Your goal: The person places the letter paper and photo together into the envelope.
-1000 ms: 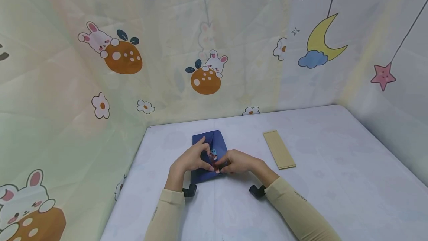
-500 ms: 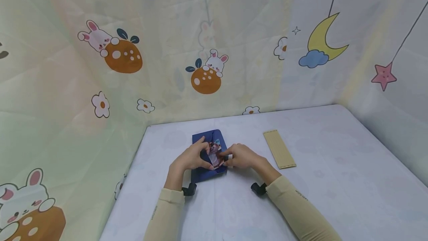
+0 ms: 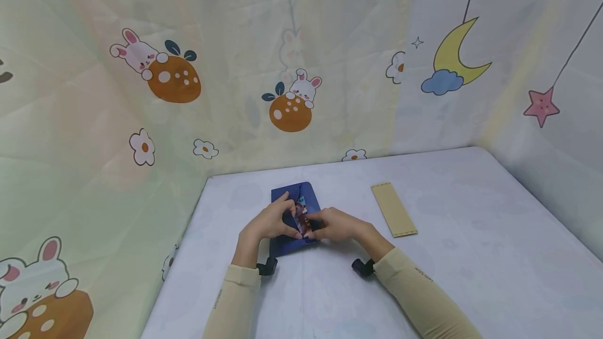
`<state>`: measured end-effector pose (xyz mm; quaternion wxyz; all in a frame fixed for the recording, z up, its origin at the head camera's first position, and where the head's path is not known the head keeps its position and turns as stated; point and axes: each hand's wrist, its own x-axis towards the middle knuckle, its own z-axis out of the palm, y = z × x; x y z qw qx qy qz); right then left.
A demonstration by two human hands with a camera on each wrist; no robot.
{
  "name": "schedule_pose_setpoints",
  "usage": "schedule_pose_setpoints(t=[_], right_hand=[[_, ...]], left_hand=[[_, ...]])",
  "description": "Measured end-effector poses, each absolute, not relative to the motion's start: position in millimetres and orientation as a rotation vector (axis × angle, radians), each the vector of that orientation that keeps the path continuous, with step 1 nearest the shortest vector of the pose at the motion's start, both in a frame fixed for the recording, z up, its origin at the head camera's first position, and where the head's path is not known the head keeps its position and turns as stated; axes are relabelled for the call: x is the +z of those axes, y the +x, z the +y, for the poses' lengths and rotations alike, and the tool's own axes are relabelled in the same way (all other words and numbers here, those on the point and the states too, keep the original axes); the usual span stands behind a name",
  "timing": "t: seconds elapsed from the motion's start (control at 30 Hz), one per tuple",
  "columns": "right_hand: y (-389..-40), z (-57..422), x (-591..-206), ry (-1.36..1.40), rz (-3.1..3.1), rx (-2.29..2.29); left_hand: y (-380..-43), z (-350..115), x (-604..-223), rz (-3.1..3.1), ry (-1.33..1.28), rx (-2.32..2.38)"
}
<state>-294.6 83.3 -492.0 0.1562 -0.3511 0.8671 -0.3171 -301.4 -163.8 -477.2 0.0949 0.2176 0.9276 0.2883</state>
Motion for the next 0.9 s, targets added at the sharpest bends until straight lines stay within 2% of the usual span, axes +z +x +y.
schedule_pose_setpoints(t=[0.17, 0.37, 0.9], right_hand=[[-295.4, 84.0, -490.4, -0.978, 2.483, -1.003], [-296.7, 82.7, -491.2, -1.067, 2.385, -1.057], [-289.8, 76.7, -493.1, -1.028, 2.406, -0.895]], left_hand=[[-300.8, -163.3, -476.5, 2.743, 0.647, 0.866], [-300.6, -163.6, -475.8, 2.735, 0.648, 0.868], [-299.5, -163.3, -475.4, 2.734, 0.654, 0.866]])
